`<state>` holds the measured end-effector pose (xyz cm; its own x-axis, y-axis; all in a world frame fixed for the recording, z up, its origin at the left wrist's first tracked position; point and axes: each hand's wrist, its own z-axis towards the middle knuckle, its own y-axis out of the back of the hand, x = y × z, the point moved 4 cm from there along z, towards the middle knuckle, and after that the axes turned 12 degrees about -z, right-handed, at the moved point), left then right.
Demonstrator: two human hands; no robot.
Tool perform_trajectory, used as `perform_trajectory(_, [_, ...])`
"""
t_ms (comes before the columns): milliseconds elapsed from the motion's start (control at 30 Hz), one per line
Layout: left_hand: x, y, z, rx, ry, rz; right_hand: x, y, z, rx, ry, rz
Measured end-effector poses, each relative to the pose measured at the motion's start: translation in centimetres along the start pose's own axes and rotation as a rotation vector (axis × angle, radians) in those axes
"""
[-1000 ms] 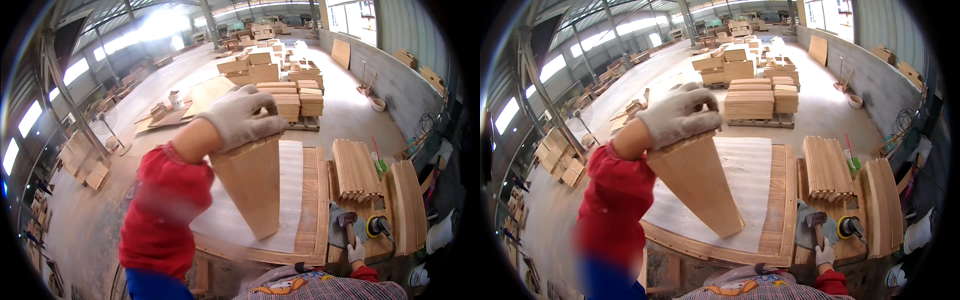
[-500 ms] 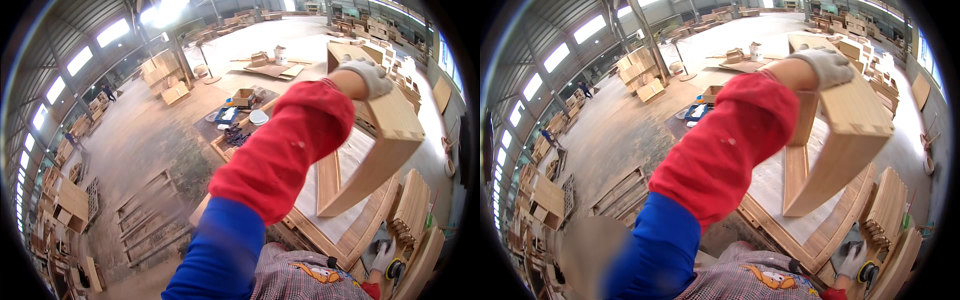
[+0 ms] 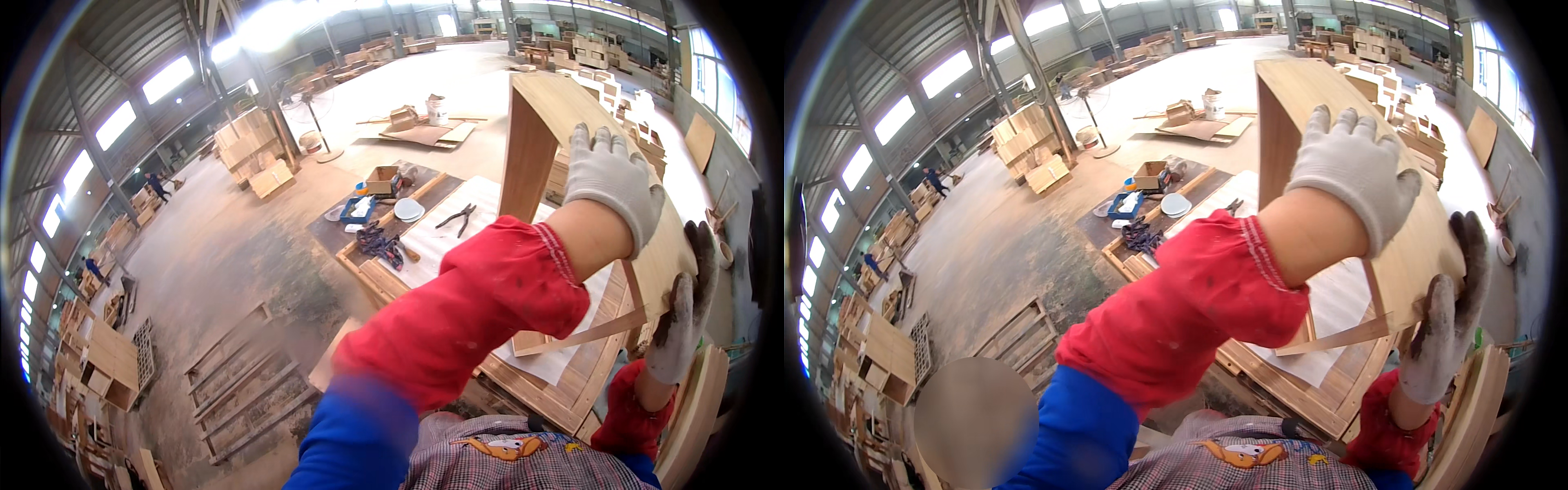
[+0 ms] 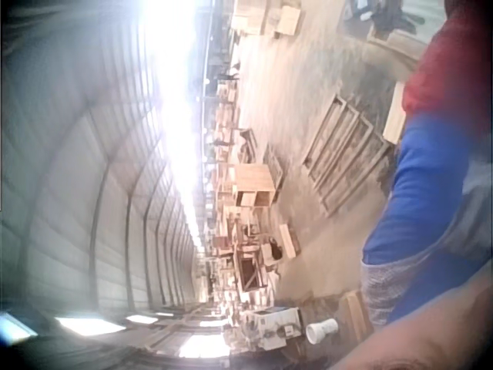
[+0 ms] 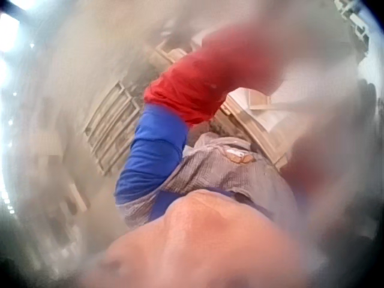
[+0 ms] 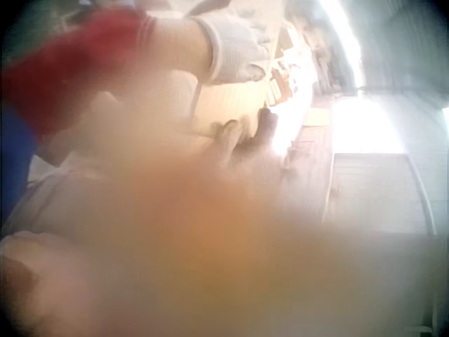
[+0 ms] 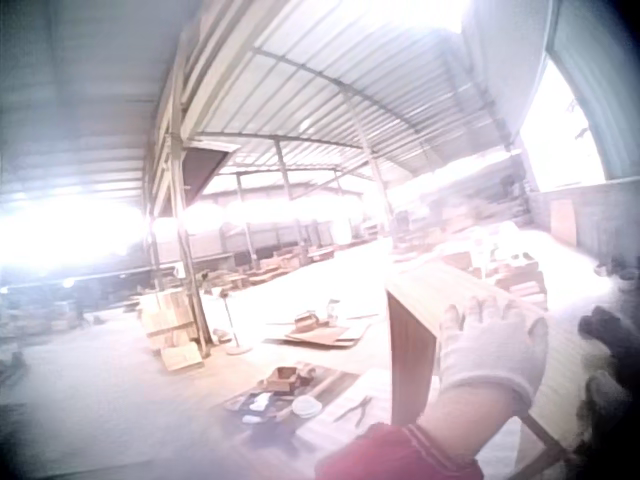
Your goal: The person assembles wooden frames by hammering pieces together with a rubber mallet, checking the fit of the joints, and moving completed frames onto a wooden pallet.
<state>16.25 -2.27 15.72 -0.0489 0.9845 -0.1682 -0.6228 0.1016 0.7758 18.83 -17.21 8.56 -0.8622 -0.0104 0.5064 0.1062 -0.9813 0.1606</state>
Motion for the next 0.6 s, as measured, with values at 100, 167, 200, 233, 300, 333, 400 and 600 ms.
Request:
perform_trajectory(100, [0.5, 0.2, 0.3, 0.144, -0.071, -0.022, 0.2, 0.6, -0.5, -0.008, -0.051, 0.089])
perform_trajectory(167, [1.9, 0.7, 1.9, 0.231, -0.047, -0.006, -0.3, 1.7, -0.8, -0.001, -0.067, 0.135])
perform_trajectory(200, [2.8, 1.2, 3.3, 0.258, -0.009, 0.004, -0.4, 2.8, -0.7, -0.008, -0.067, 0.136])
perform_trajectory(233, [4.7, 2.1, 3.3, 0.115, -0.049, 0.142, -0.5, 2.9, -1.2, -0.031, -0.116, 0.188])
perform_trajectory(300, [10.4, 3.3, 4.6, -0.12, -0.011, 0.097, 0.0, 3.2, -2.4, -0.099, -0.197, 0.254])
perform_trajectory(333, [12.3, 4.4, 5.1, -0.119, 0.026, 0.023, 0.2, 3.8, -2.9, -0.106, -0.163, 0.248])
perform_trajectory(400, [16.9, 4.5, 5.9, 0.028, 0.129, -0.601, 0.1, 4.3, -4.2, -0.108, -0.108, 0.243])
perform_trajectory(600, [14.2, 4.4, 8.7, 0.159, 0.242, -0.946, 0.8, 5.5, -5.6, -0.154, 0.034, 0.301])
